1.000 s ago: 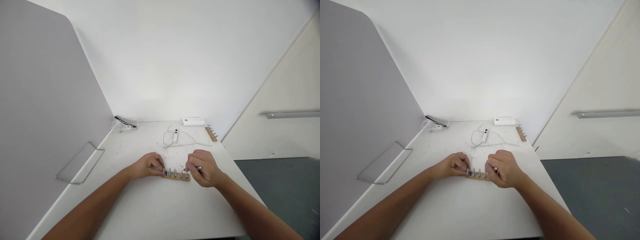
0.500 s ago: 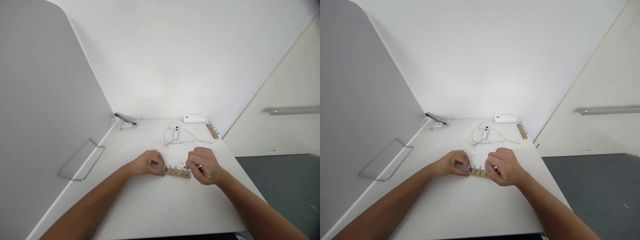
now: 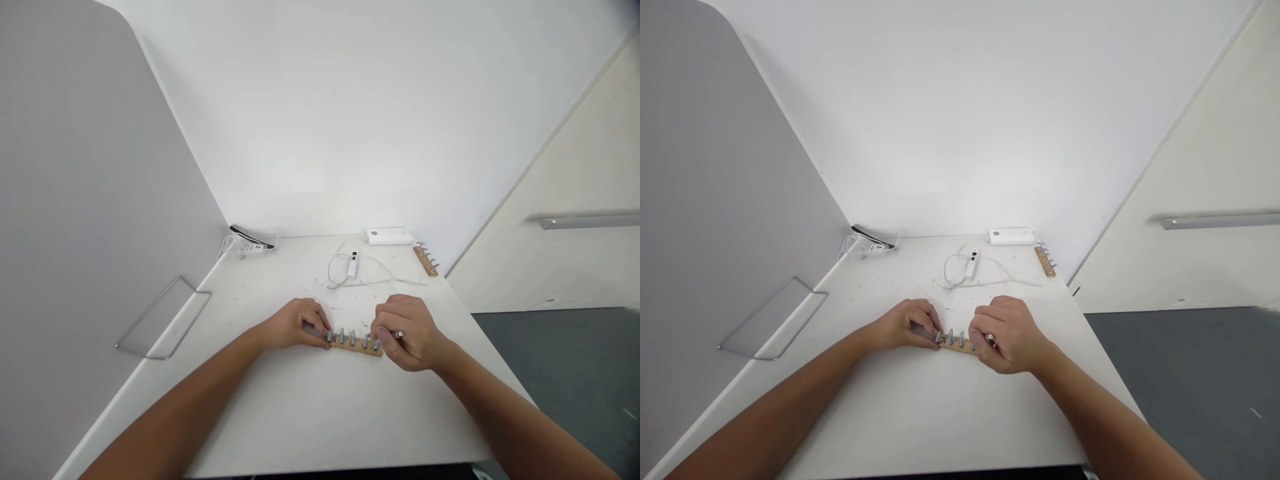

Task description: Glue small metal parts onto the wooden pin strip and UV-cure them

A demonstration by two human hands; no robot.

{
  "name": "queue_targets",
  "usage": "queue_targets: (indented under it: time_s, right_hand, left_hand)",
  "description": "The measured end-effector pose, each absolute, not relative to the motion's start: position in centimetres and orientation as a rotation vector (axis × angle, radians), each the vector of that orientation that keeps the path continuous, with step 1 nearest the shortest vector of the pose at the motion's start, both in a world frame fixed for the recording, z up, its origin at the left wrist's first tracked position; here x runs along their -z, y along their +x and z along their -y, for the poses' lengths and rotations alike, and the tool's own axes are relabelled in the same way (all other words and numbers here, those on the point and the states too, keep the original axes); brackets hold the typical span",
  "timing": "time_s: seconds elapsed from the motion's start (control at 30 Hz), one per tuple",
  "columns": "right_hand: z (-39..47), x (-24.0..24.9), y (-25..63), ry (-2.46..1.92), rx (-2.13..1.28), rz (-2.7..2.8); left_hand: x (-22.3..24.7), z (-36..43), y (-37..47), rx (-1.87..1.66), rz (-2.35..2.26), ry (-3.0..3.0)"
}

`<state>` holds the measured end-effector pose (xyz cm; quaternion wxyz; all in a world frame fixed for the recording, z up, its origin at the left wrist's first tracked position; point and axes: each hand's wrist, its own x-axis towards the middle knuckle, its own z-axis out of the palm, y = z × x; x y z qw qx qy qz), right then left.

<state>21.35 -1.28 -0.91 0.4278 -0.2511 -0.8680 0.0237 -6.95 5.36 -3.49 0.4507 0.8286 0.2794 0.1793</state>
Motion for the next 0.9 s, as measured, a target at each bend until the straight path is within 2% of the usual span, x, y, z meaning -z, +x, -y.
queue_targets:
  time_s: [0.9]
  right_hand:
    - [1.43, 0.87, 21.04, -0.611, -0.081, 2.173]
  left_hand:
    - [3.04, -5.07, -6.51, -0.474, -0.589, 2.246]
